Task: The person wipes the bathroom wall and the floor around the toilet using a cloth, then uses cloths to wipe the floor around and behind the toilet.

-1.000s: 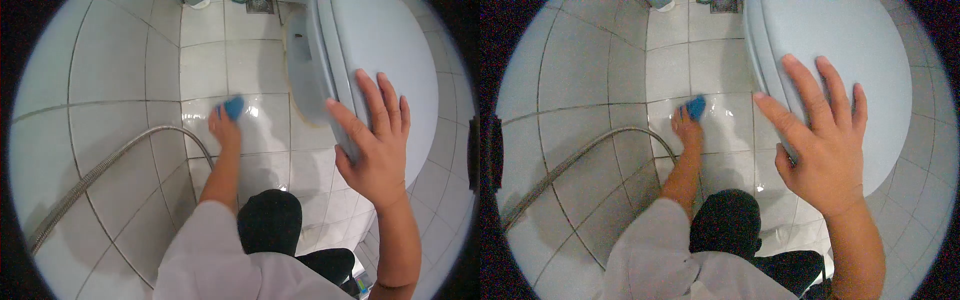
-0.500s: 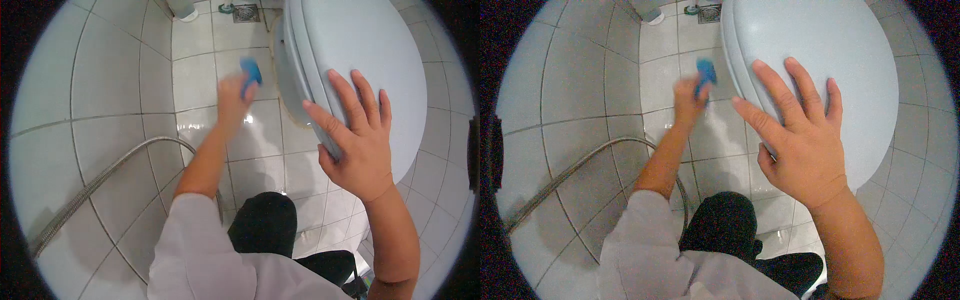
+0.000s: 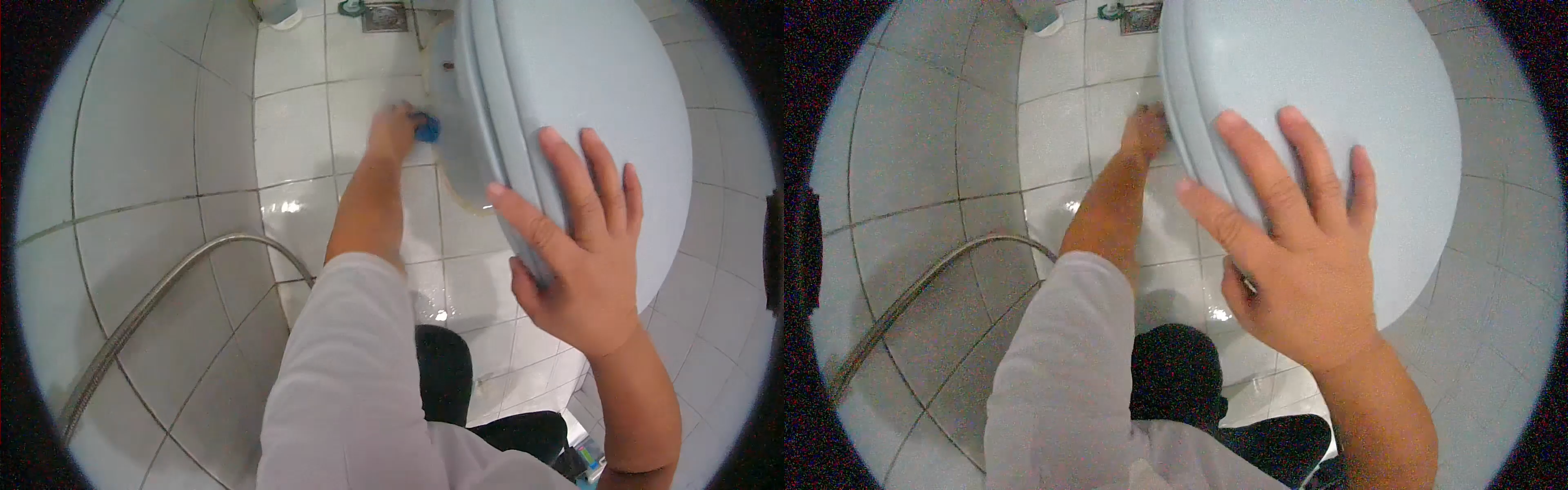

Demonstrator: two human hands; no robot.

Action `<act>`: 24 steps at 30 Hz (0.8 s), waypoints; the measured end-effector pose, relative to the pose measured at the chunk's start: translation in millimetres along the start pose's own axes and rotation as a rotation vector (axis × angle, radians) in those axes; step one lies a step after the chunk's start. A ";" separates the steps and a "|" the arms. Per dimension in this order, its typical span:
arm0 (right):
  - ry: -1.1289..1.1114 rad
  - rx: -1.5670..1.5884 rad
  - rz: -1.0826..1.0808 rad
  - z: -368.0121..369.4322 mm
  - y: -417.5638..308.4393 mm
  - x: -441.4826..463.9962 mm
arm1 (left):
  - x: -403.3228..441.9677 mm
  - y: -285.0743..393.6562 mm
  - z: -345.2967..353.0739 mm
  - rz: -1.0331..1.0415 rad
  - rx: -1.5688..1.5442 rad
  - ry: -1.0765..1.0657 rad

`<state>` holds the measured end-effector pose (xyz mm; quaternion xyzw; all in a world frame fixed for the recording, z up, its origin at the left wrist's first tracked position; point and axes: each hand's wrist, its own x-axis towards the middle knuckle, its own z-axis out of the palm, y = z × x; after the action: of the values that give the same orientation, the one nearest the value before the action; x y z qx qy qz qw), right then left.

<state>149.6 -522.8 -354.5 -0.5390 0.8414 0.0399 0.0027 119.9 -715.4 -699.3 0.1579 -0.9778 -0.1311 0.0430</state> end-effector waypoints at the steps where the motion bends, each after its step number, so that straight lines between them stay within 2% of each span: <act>1: 0.005 0.017 -0.008 0.3 1.4 -0.4 | 33.1 -7.5 23.6 -0.226 -0.084 -0.031; 3: 0.022 0.044 -0.023 1.7 2.5 -1.9 | 46.2 12.6 -52.5 -0.474 -0.334 0.063; 4: 0.022 0.039 -0.020 1.4 3.3 -2.8 | 52.0 11.6 -50.6 -0.470 -0.338 0.064; 6: 0.046 0.041 -0.031 2.4 2.4 -1.8 | 59.0 -3.2 -52.8 -0.438 -0.376 0.409; 7: 0.058 0.050 -0.036 1.8 2.4 -1.4 | 40.3 5.0 -85.0 -0.294 -0.286 0.339; 9: 0.050 0.070 -0.022 0.1 2.7 -2.4 | -3.9 2.3 -87.0 0.057 -0.149 0.360; 10: 0.056 0.076 -0.018 0.1 3.0 -3.8 | -27.8 0.2 -62.2 0.078 -0.207 0.412; 12: 0.062 0.069 -0.029 1.4 3.5 -2.7 | -108.1 21.9 -51.5 -0.010 -0.442 0.328; 13: 0.065 0.075 -0.028 1.2 3.3 -2.8 | -148.8 24.8 -37.6 0.098 -0.245 0.235; 14: 0.065 0.075 -0.029 1.1 3.7 -3.0 | -189.5 28.1 -14.3 0.115 -0.325 0.166; 16: 0.056 0.065 -0.028 0.4 4.0 -3.4 | -254.4 39.8 -0.8 0.061 -0.229 -0.099; 17: 0.048 0.055 -0.025 0.1 3.3 -3.1 | -260.7 39.0 -2.1 0.061 -0.236 -0.101; 20: 0.027 0.041 -0.020 -2.1 0.8 -1.8 | -254.7 35.3 -4.5 0.069 -0.099 -0.070; 21: 0.020 0.042 -0.010 -2.1 0.8 -1.9 | -224.9 28.8 1.2 0.044 -0.035 -0.051; 23: 0.022 0.042 -0.018 -0.5 1.0 -2.3 | -151.9 12.2 4.8 -0.107 0.039 0.138; 24: 0.033 0.038 -0.021 -0.8 1.6 -1.1 | -111.0 -4.1 15.1 -0.116 0.084 0.221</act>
<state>148.7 -521.2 -353.5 -0.5483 0.8362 0.0151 -0.0006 224.2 -680.0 -719.7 0.2292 -0.9610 -0.0739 0.1362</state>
